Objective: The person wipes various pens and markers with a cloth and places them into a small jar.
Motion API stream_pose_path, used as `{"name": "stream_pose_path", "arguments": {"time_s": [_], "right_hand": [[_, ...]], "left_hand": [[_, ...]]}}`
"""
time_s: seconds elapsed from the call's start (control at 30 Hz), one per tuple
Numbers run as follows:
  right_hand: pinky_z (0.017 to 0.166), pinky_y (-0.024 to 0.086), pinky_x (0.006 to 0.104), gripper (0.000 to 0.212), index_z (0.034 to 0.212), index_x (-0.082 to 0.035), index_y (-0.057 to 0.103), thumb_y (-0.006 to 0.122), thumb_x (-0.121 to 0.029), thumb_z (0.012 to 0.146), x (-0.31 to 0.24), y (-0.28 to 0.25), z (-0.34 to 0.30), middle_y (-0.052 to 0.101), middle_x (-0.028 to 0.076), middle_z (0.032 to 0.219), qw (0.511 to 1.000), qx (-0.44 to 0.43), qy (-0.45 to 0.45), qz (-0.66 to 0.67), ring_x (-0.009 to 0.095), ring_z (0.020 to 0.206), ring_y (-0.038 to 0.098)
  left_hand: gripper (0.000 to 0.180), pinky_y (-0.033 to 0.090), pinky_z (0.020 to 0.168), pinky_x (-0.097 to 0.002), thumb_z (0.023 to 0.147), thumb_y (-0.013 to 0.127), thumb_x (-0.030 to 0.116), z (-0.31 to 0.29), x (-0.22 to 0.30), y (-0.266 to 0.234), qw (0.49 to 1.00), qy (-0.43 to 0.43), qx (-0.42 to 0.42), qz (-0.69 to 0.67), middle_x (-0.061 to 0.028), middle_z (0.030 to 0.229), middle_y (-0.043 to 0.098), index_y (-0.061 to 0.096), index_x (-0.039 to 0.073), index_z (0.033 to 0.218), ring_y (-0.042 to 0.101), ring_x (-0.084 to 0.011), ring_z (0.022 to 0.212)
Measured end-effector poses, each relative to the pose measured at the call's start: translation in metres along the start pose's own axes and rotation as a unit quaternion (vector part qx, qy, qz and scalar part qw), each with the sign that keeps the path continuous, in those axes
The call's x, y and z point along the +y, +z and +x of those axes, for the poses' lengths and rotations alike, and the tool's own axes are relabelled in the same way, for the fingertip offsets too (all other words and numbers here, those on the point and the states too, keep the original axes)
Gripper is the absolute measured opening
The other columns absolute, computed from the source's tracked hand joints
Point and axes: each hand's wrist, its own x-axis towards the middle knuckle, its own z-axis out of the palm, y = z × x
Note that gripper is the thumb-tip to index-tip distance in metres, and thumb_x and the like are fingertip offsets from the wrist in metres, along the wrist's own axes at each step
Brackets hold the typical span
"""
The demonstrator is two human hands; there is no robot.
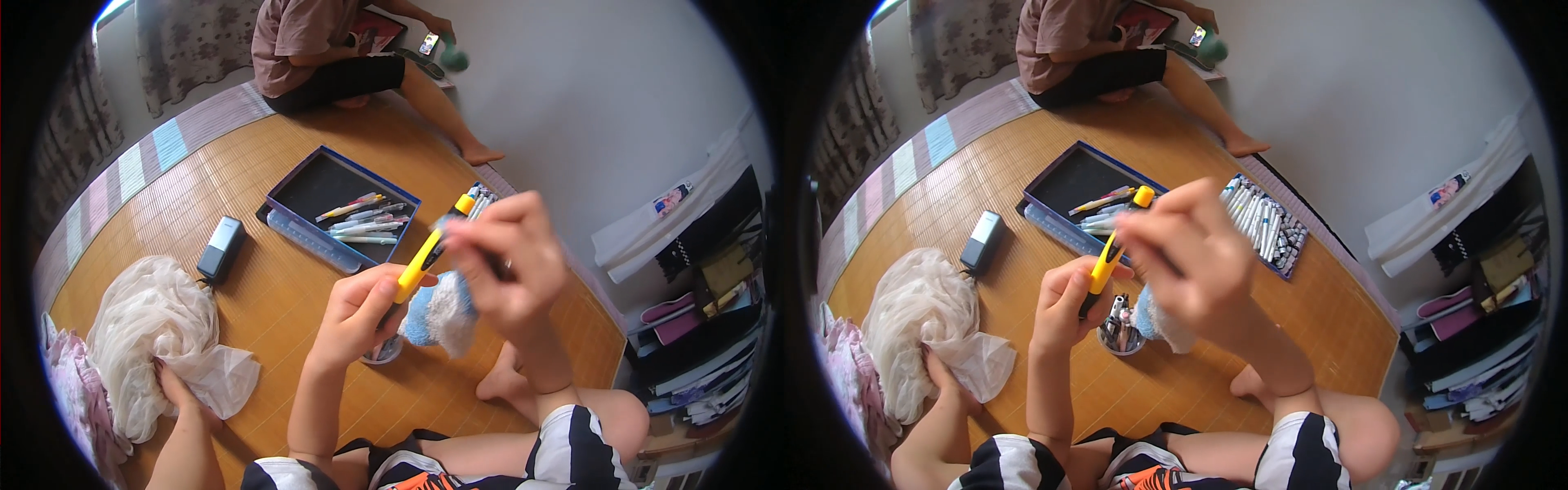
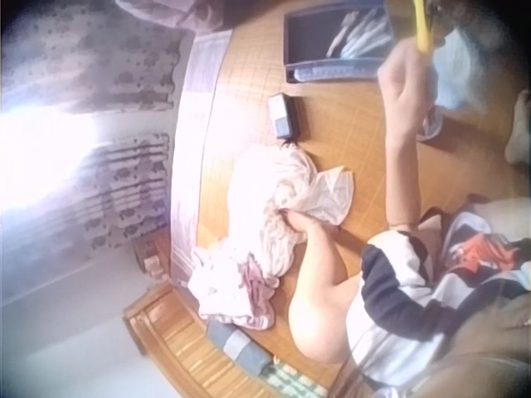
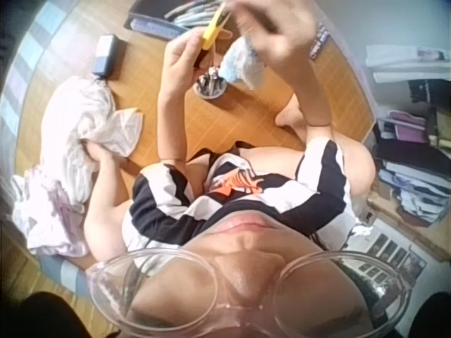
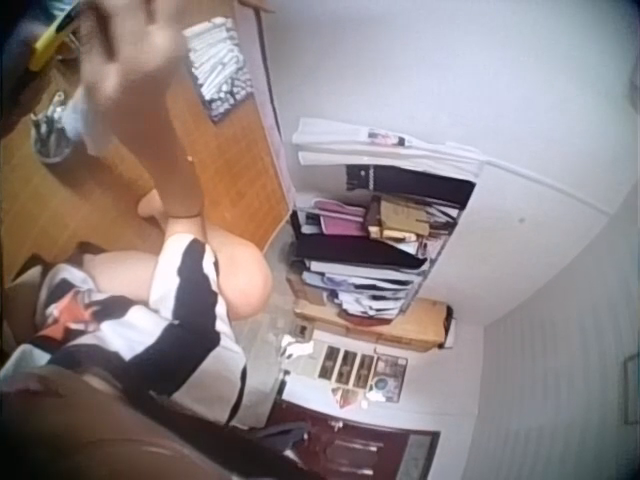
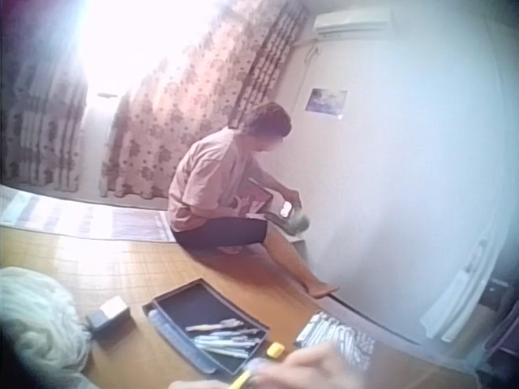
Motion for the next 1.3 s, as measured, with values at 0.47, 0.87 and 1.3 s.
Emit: {"name": "stream_pose_path", "arguments": {"time_s": [0.47,0.87,1.3], "right_hand": [[0.046,0.037,0.0192,0.010,0.069,0.001,0.056,0.059,0.003,0.060,-0.001,-0.015,-0.001,0.045,0.007,0.065,0.994,-0.016,0.095,0.054,0.013,0.055,0.047],[0.043,0.032,0.0170,0.014,0.073,-0.001,0.056,0.060,0.002,0.060,0.002,0.019,-0.035,0.044,0.004,0.067,0.970,0.005,0.150,0.190,0.008,0.052,0.041],[0.046,0.039,0.0220,0.015,0.073,-0.002,0.056,0.060,0.001,0.059,-0.005,0.036,-0.042,0.045,0.007,0.068,0.977,-0.102,0.076,0.170,0.015,0.054,0.048]], "left_hand": [[0.026,0.024,0.036,-0.0132,0.081,0.034,0.016,-0.002,0.001,-0.002,0.997,0.006,-0.038,0.063,0.0035,0.048,0.039,0.052,-0.002,0.089,0.033,-0.0002,0.037],[0.038,0.022,0.030,-0.0153,0.082,0.031,0.031,0.001,-0.003,0.008,0.991,0.117,0.031,0.051,0.0005,0.041,0.036,0.045,-0.004,0.083,0.029,-0.0039,0.030],[0.026,0.029,0.052,-0.0150,0.081,0.040,0.022,0.008,-0.019,-0.002,0.978,0.125,0.139,-0.096,0.0005,0.068,0.043,0.047,-0.002,0.087,0.037,-0.0034,0.060]]}}
